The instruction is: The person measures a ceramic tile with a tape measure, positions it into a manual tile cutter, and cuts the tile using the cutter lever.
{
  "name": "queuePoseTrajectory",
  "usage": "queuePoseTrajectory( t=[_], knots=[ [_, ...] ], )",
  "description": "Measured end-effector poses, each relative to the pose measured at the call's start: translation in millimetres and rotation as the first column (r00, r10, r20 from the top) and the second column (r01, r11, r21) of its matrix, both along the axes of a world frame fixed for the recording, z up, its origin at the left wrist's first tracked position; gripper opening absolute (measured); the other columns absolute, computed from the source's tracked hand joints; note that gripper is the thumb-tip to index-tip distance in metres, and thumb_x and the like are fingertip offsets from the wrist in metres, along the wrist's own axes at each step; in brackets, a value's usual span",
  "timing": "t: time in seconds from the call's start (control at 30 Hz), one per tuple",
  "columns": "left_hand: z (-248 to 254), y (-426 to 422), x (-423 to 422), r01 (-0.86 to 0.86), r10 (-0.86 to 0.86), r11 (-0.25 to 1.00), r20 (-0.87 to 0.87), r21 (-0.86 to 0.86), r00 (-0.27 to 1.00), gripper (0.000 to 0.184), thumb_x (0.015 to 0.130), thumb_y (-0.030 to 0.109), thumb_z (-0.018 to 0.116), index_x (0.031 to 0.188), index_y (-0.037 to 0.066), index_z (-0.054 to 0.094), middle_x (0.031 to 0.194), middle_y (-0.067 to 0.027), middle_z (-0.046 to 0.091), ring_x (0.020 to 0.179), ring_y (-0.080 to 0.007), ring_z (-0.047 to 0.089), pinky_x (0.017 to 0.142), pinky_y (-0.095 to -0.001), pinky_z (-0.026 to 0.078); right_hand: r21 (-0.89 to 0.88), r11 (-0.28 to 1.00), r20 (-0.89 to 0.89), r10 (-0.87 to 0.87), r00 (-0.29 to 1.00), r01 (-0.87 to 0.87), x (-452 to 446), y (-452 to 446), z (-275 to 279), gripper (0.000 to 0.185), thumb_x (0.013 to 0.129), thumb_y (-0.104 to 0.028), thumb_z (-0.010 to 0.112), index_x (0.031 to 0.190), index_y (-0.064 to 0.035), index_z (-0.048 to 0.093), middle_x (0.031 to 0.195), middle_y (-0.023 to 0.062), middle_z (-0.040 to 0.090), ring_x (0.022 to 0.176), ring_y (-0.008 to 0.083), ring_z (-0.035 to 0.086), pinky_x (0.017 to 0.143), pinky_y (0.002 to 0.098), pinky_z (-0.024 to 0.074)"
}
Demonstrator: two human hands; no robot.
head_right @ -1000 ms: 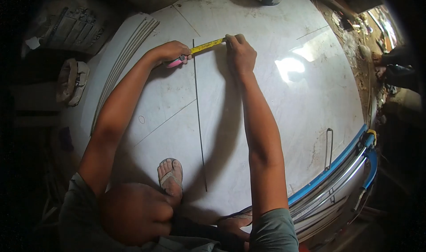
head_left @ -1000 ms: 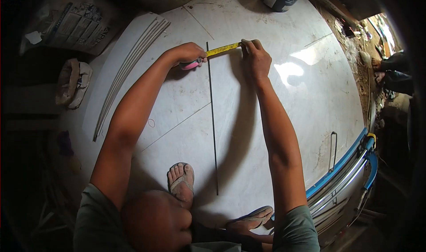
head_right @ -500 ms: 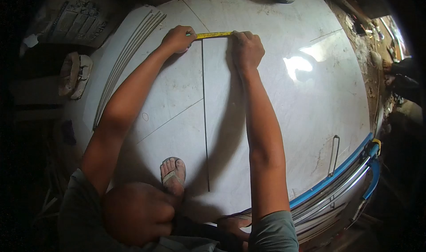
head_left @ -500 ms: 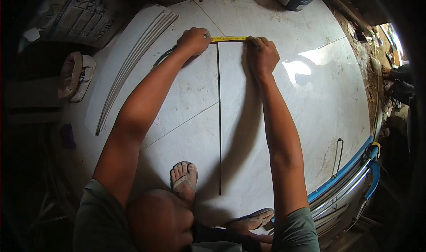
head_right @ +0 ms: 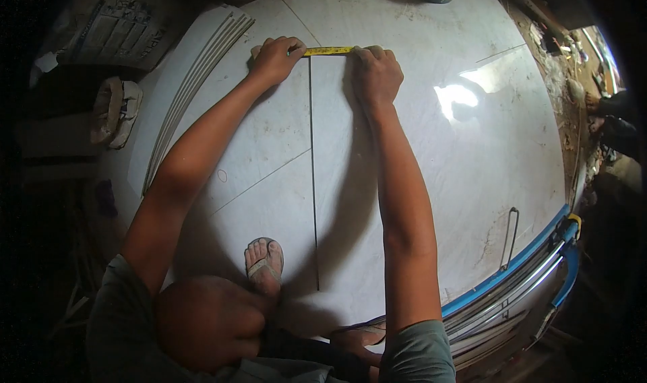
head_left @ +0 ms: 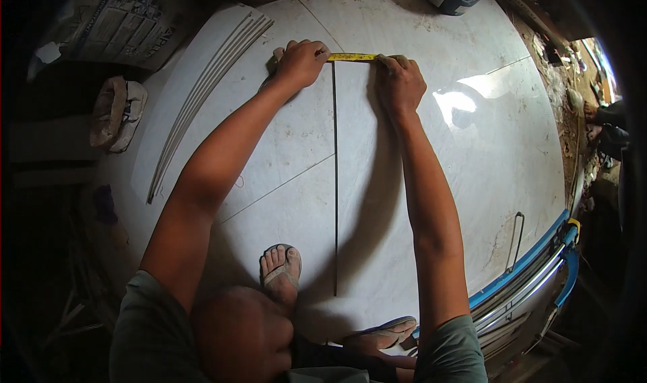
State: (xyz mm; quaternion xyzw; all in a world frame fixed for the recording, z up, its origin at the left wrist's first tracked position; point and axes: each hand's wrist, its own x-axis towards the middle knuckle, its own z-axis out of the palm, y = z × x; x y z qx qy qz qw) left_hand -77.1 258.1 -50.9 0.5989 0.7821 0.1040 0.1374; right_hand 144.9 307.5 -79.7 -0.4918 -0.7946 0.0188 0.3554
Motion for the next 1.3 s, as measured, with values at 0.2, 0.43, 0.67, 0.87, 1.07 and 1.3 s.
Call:
queuePoseTrajectory(
  t=[0.2,0.43,0.67,0.87,1.07,1.3],
  knots=[
    [-2.6,2.1,2.0,0.017,-0.017,1.000,-0.008,0.022,1.000,0.025,0.098,0.037,0.059,0.109,0.021,0.074,0.106,-0.0034,0.071,0.109,-0.0267,0.061,0.098,-0.0474,0.035,-0.005,1.000,0.011,0.010,1.000,-0.010,1.5,-0.5,-1.4,0.008,0.086,-0.024,0.074,0.092,-0.0202,0.079,0.093,-0.0030,0.074,0.084,0.0197,0.067,0.071,0.0342,0.0555],
    [2.6,9.0,5.1,-0.028,0.030,0.998,0.056,-0.051,0.998,0.025,0.099,0.035,0.058,0.109,0.018,0.074,0.106,-0.0069,0.073,0.105,-0.0266,0.067,0.097,-0.0477,0.047,0.026,0.999,-0.044,0.042,0.998,-0.040,0.3,-0.7,-2.1,0.014,0.081,-0.013,0.071,0.091,-0.0207,0.078,0.091,-0.0012,0.073,0.082,0.0216,0.066,0.070,0.0355,0.0546],
    [6.5,9.7,5.2,-0.036,0.045,0.995,0.087,-0.097,0.995,0.027,0.097,0.037,0.059,0.111,0.018,0.073,0.107,-0.0081,0.074,0.098,-0.0274,0.070,0.089,-0.0413,0.052,-0.018,0.999,-0.053,0.029,0.998,-0.030,1.8,0.6,-7.7,0.019,0.079,-0.013,0.072,0.096,-0.0201,0.078,0.092,0.0003,0.072,0.084,0.0238,0.066,0.073,0.0373,0.0553],
    [0.4,14.1,1.9,-0.049,0.060,0.992,0.094,-0.117,0.994,0.029,0.097,0.039,0.059,0.111,0.018,0.073,0.105,-0.0080,0.075,0.099,-0.0270,0.070,0.088,-0.0411,0.053,-0.039,0.999,-0.057,0.008,0.998,-0.010,0.3,0.1,-7.7,0.019,0.080,-0.014,0.072,0.097,-0.0199,0.078,0.092,0.0003,0.072,0.085,0.0239,0.066,0.074,0.0377,0.0554],
    [-8.6,17.3,-1.9,-0.048,0.056,0.993,0.082,-0.104,0.995,0.028,0.096,0.040,0.059,0.110,0.019,0.073,0.105,-0.0074,0.075,0.098,-0.0268,0.070,0.087,-0.0415,0.053,-0.087,0.996,-0.051,0.004,0.999,-0.008,2.0,0.3,-4.9,0.021,0.078,-0.016,0.074,0.098,-0.0209,0.078,0.094,0.0004,0.072,0.087,0.0239,0.065,0.075,0.0384,0.0556],
    [-7.5,18.7,-2.8,-0.037,0.049,0.991,0.097,-0.126,0.994,0.027,0.097,0.039,0.059,0.110,0.020,0.074,0.102,-0.0065,0.075,0.095,-0.0245,0.071,0.085,-0.0399,0.052,-0.174,0.984,-0.020,-0.043,0.999,0.039,-2.1,-1.7,1.7,0.024,0.074,-0.018,0.077,0.098,-0.0210,0.078,0.092,0.0008,0.069,0.090,0.0251,0.064,0.077,0.0389,0.0558]
  ],
)
